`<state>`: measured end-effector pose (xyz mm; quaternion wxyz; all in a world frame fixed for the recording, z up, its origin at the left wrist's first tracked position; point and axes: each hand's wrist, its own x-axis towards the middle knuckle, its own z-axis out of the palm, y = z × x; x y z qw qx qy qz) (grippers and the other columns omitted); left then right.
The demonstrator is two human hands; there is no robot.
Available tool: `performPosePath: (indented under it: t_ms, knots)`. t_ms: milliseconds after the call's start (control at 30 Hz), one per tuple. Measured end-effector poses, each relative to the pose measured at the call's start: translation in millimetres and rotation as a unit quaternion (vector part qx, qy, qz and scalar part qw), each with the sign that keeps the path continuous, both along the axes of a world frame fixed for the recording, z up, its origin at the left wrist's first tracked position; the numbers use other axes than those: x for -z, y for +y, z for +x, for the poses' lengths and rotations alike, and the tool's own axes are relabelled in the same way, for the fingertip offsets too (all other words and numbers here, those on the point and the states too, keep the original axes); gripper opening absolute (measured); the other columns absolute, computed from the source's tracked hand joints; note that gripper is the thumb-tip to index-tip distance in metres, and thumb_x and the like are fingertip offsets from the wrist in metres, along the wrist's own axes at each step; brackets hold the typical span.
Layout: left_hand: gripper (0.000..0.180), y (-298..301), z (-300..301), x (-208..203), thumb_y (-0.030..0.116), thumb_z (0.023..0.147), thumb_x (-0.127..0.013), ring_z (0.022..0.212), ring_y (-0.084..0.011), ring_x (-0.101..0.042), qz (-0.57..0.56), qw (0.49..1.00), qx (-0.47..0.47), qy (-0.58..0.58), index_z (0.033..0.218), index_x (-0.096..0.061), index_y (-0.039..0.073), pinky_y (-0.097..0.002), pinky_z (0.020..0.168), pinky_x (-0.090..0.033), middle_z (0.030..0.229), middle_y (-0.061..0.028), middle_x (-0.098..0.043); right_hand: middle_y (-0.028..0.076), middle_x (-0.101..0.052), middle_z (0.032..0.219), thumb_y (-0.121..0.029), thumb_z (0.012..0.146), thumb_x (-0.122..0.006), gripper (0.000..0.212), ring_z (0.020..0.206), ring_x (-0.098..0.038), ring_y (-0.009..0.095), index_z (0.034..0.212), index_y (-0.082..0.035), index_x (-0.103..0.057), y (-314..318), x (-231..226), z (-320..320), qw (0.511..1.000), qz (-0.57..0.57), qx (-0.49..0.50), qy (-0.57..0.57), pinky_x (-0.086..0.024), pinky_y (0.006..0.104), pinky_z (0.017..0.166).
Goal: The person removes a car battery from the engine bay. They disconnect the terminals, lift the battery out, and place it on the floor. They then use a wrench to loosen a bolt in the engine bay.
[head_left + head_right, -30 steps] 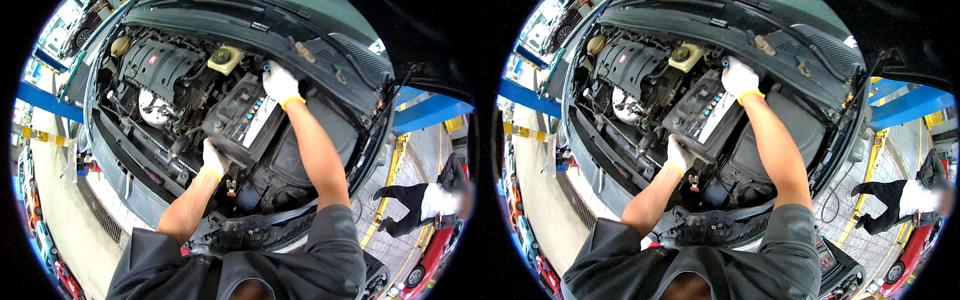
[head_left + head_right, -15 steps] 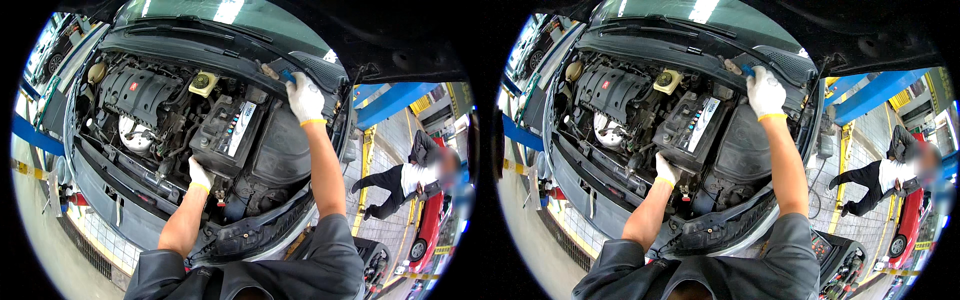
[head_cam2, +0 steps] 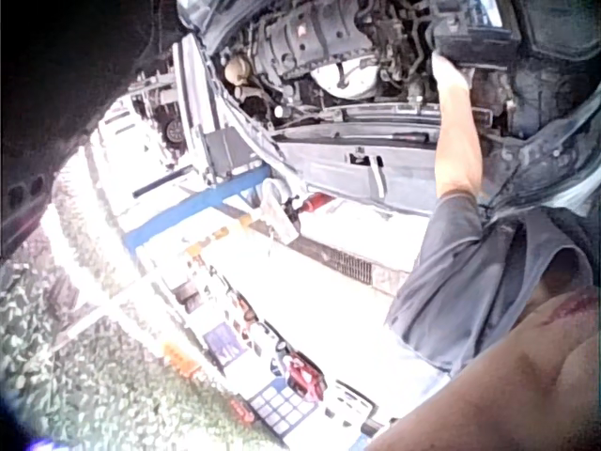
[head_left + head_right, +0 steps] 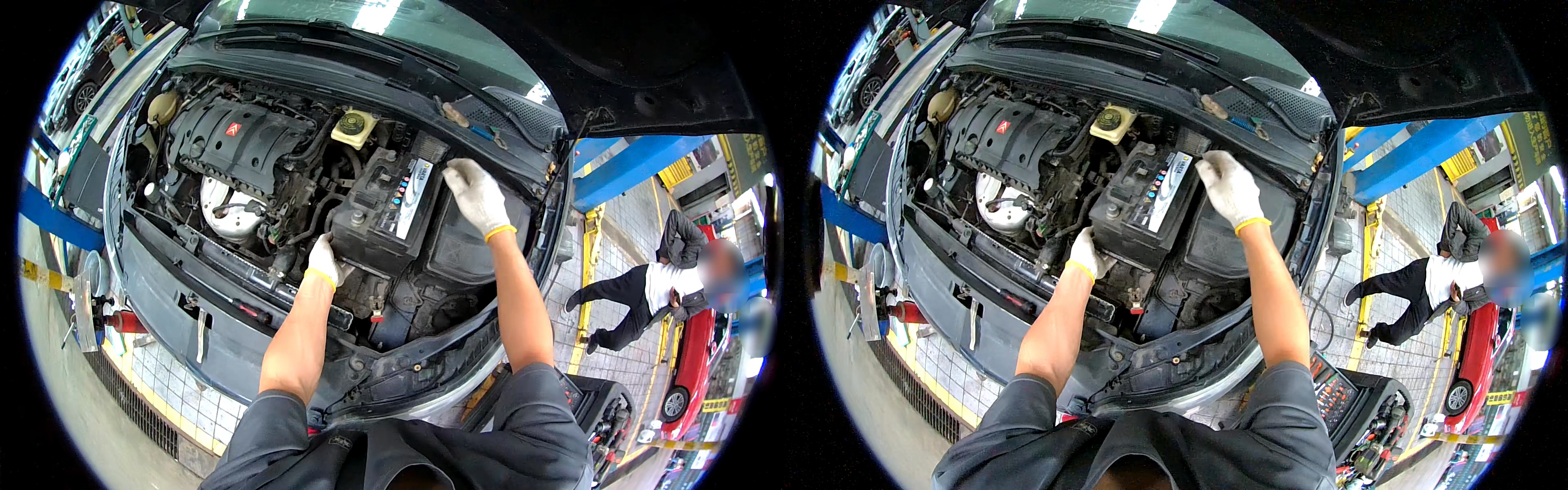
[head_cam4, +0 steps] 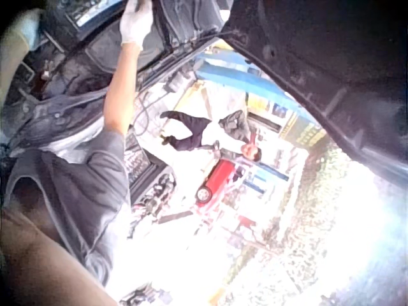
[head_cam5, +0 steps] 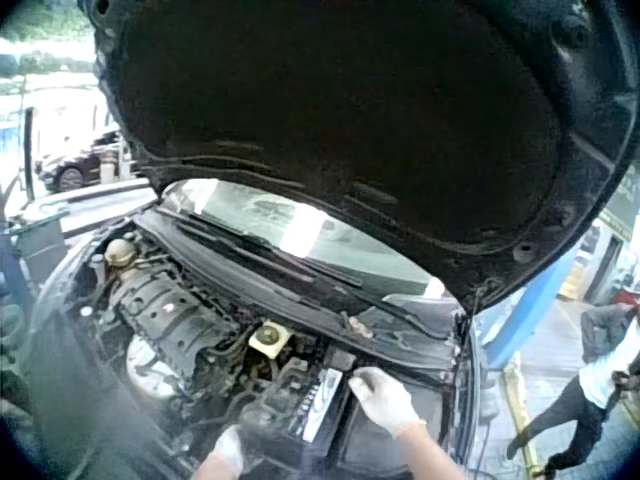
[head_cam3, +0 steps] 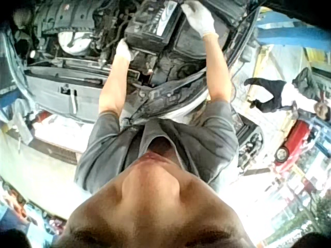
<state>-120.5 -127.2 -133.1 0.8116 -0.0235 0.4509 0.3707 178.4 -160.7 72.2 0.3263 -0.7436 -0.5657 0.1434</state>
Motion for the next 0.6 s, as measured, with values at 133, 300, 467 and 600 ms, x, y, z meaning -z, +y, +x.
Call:
performPosePath:
  t_ms: [133, 300, 467, 600]
  knots:
    - [0.046, -5.0, 1.6, -15.0, 0.044, 0.111, -0.046, 0.126, -0.0309, -0.068, -0.005, 1.000, 0.011, -0.010, 0.135, -0.066, 0.009, -0.0558, 0.108, -0.057, 0.141, -0.0116, -0.069, 0.023, -0.067, 0.144, -0.055, 0.104, -0.062, 0.063, 0.134, -0.064, 0.042, 0.147, -0.009, -0.063, 20.7, 21.2, -16.3, 0.997, -0.033, -0.005, -0.075, -0.050, 0.0479, 0.113]
    - [0.052, -10.2, 3.1, -17.5, 0.050, 0.113, -0.038, 0.134, -0.0330, -0.064, -0.001, 0.999, 0.044, -0.014, 0.146, -0.060, 0.016, -0.0601, 0.112, -0.054, 0.149, -0.0114, -0.064, 0.030, -0.063, 0.147, -0.077, 0.102, -0.047, 0.089, 0.137, -0.062, 0.045, 0.146, -0.001, -0.062, 79.2, 36.9, -28.3, 0.974, -0.182, -0.011, -0.133, -0.048, 0.0506, 0.116]
    - [0.052, -14.3, 2.4, -18.2, 0.048, 0.113, -0.038, 0.134, -0.0344, -0.064, -0.012, 0.997, 0.053, -0.047, 0.147, -0.060, 0.016, -0.0630, 0.109, -0.056, 0.149, -0.0114, -0.063, 0.030, -0.067, 0.143, -0.083, 0.099, -0.045, 0.100, 0.137, -0.062, 0.043, 0.140, 0.005, -0.066, 100.8, 29.6, -32.1, 0.959, -0.243, 0.001, -0.148, -0.049, 0.0490, 0.115]
    - [0.054, -15.1, 2.5, -22.8, 0.050, 0.113, -0.039, 0.135, -0.0340, -0.062, -0.014, 0.996, 0.026, -0.079, 0.149, -0.060, 0.016, -0.0614, 0.112, -0.054, 0.150, -0.0124, -0.063, 0.030, -0.068, 0.142, -0.081, 0.096, -0.056, 0.098, 0.137, -0.063, 0.043, 0.143, 0.005, -0.064, 93.5, 34.8, -24.9, 0.976, -0.211, 0.008, -0.053, -0.048, 0.0470, 0.116]
